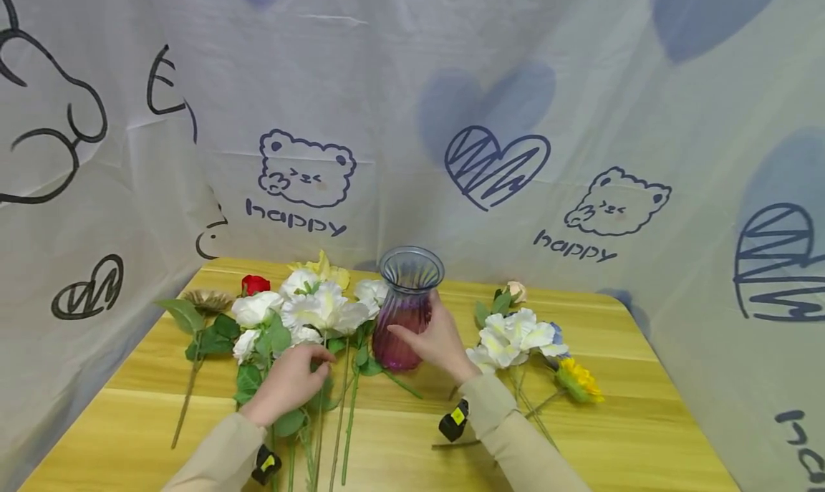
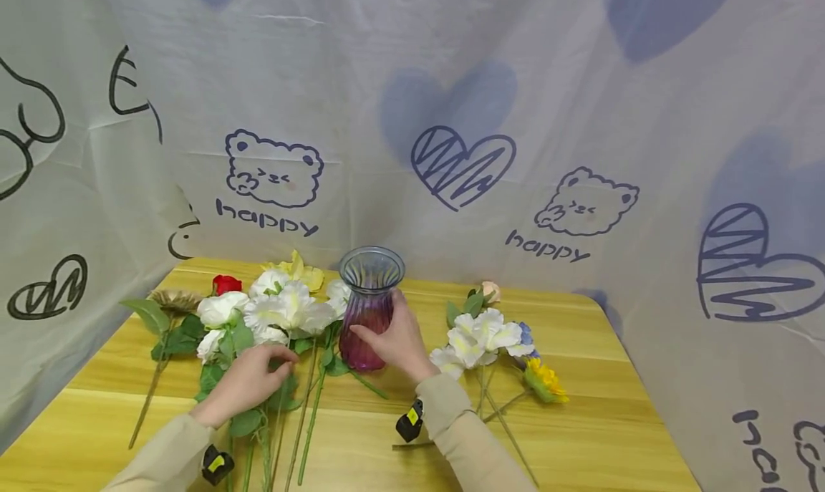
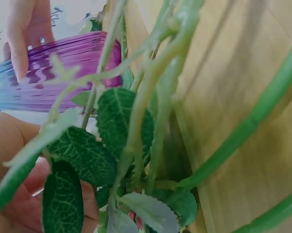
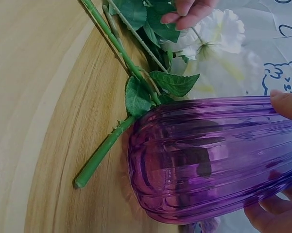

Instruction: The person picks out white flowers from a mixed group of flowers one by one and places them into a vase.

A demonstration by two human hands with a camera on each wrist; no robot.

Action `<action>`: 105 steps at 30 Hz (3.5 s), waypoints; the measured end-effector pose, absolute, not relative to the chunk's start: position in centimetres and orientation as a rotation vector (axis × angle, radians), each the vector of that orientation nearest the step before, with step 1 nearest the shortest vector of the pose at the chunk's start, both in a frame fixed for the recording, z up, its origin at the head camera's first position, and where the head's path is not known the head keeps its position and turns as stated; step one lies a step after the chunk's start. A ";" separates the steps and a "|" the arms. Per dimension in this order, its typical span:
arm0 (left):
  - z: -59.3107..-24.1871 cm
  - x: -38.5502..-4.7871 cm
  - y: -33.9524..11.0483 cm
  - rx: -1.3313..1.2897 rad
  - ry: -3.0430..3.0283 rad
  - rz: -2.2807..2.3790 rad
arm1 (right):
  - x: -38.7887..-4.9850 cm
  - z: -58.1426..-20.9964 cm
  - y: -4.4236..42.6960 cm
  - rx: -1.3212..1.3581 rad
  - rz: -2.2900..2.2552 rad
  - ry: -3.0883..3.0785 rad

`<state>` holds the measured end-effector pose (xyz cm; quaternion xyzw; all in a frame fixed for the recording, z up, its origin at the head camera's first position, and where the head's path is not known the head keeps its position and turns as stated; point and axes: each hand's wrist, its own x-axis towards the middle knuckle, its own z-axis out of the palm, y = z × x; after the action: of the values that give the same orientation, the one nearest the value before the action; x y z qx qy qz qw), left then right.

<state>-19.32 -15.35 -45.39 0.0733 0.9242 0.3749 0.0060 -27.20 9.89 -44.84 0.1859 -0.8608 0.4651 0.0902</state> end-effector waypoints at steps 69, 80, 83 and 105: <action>-22.2 -26.1 -8.4 0.848 2.765 2.373 | -27.1 -45.1 10.1 0.576 1.282 -2.559; -25.1 -27.4 -6.4 0.807 2.844 2.135 | -27.1 -45.1 10.3 0.604 1.278 -2.545; -26.6 -27.8 -6.1 0.793 2.897 2.031 | -27.1 -45.1 10.3 0.587 1.269 -2.554; -32.1 -28.0 -5.2 0.879 3.110 1.136 | -27.2 -45.1 10.4 0.563 1.227 -2.577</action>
<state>-28.04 -5.24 -32.06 0.2539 0.8987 0.3284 -0.1417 -27.19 10.37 -45.11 0.1922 -0.8798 0.4190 0.1161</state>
